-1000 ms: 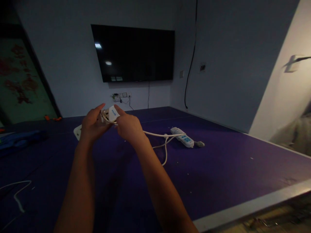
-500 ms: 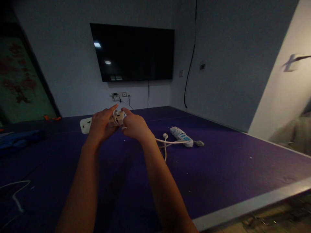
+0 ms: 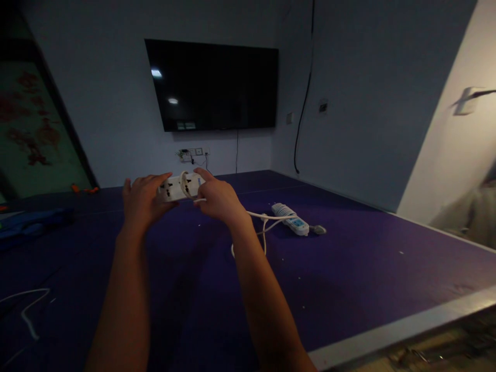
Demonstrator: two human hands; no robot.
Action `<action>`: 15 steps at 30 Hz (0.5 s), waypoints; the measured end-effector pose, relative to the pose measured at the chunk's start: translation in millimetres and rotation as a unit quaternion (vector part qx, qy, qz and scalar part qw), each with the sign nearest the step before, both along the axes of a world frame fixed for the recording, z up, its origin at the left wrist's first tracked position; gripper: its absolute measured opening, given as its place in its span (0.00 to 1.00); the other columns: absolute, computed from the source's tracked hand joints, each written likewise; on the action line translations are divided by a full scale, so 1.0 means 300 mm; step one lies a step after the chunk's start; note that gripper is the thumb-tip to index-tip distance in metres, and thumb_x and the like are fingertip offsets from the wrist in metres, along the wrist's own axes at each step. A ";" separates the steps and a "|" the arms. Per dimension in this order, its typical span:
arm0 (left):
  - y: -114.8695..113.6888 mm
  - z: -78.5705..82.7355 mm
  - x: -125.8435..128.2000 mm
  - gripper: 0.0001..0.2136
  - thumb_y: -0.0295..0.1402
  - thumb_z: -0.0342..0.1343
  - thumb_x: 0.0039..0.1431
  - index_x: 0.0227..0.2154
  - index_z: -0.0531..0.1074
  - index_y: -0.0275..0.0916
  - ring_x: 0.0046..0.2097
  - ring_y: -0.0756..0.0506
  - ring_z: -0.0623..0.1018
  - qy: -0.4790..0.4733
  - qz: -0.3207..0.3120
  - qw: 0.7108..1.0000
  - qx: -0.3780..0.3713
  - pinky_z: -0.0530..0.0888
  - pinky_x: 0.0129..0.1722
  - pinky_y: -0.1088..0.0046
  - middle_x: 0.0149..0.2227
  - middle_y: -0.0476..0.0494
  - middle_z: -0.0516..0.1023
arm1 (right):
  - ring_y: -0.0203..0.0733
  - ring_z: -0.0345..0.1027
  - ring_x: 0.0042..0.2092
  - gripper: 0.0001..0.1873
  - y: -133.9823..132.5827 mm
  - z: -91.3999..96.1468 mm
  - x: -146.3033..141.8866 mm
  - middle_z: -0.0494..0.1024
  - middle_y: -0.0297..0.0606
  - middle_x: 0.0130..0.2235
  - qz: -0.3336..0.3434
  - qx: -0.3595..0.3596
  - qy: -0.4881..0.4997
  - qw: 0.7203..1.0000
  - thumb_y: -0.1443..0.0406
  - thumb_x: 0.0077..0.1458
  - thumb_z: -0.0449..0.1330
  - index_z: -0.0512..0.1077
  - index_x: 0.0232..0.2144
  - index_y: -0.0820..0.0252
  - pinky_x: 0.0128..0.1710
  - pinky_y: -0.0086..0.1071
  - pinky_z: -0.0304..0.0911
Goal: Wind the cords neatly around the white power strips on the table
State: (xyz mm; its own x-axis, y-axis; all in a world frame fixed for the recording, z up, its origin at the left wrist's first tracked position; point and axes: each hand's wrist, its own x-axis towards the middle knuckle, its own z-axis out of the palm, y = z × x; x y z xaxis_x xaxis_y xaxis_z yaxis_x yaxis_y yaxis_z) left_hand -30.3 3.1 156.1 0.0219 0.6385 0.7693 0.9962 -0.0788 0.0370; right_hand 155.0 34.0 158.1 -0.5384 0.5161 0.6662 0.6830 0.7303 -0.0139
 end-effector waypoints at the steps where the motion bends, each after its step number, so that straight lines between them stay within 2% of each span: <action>1: 0.000 0.001 -0.001 0.28 0.37 0.59 0.47 0.54 0.63 0.45 0.51 0.34 0.67 -0.004 -0.001 1.000 -0.003 0.55 0.54 0.47 0.50 0.40 0.72 | 0.42 0.70 0.41 0.05 0.002 -0.001 0.000 0.55 0.34 0.63 0.005 -0.001 0.009 1.000 0.65 0.47 0.62 0.78 0.28 0.59 0.40 0.36 0.62; 4: 0.003 0.001 -0.010 0.28 0.37 0.60 0.45 0.53 0.65 0.46 0.49 0.33 0.68 -0.029 0.005 1.000 0.000 0.61 0.47 0.50 0.48 0.39 0.73 | 0.45 0.68 0.46 0.07 0.007 -0.003 -0.007 0.58 0.37 0.62 0.007 -0.007 0.048 0.999 0.68 0.46 0.63 0.78 0.31 0.58 0.45 0.37 0.62; 8: 0.006 -0.006 -0.039 0.28 0.41 0.62 0.43 0.51 0.66 0.48 0.48 0.32 0.69 -0.076 0.042 0.996 0.017 0.62 0.43 0.50 0.46 0.38 0.74 | 0.44 0.66 0.49 0.16 0.013 -0.003 -0.017 0.64 0.40 0.57 -0.017 -0.016 0.077 0.997 0.74 0.45 0.61 0.76 0.38 0.57 0.46 0.36 0.60; 11: 0.008 -0.014 -0.063 0.28 0.43 0.61 0.43 0.51 0.66 0.47 0.48 0.30 0.69 -0.123 0.067 0.990 0.026 0.62 0.42 0.48 0.45 0.36 0.74 | 0.44 0.68 0.45 0.15 0.015 0.001 -0.019 0.75 0.42 0.45 -0.054 -0.045 0.058 0.996 0.72 0.48 0.59 0.75 0.39 0.57 0.42 0.34 0.60; 13: 0.010 -0.020 -0.073 0.29 0.44 0.61 0.44 0.51 0.66 0.45 0.48 0.29 0.69 -0.156 0.084 0.984 0.031 0.61 0.41 0.47 0.45 0.34 0.74 | 0.44 0.69 0.41 0.10 0.015 0.003 -0.021 0.78 0.42 0.38 -0.077 -0.071 0.048 0.993 0.69 0.52 0.58 0.76 0.38 0.59 0.38 0.33 0.59; 15: 0.013 -0.026 -0.073 0.29 0.45 0.61 0.43 0.51 0.67 0.43 0.47 0.28 0.70 -0.191 0.108 0.975 0.042 0.61 0.40 0.47 0.45 0.32 0.74 | 0.42 0.69 0.38 0.10 0.012 0.005 -0.027 0.78 0.43 0.35 -0.074 -0.089 0.035 0.993 0.66 0.56 0.55 0.76 0.36 0.59 0.35 0.32 0.57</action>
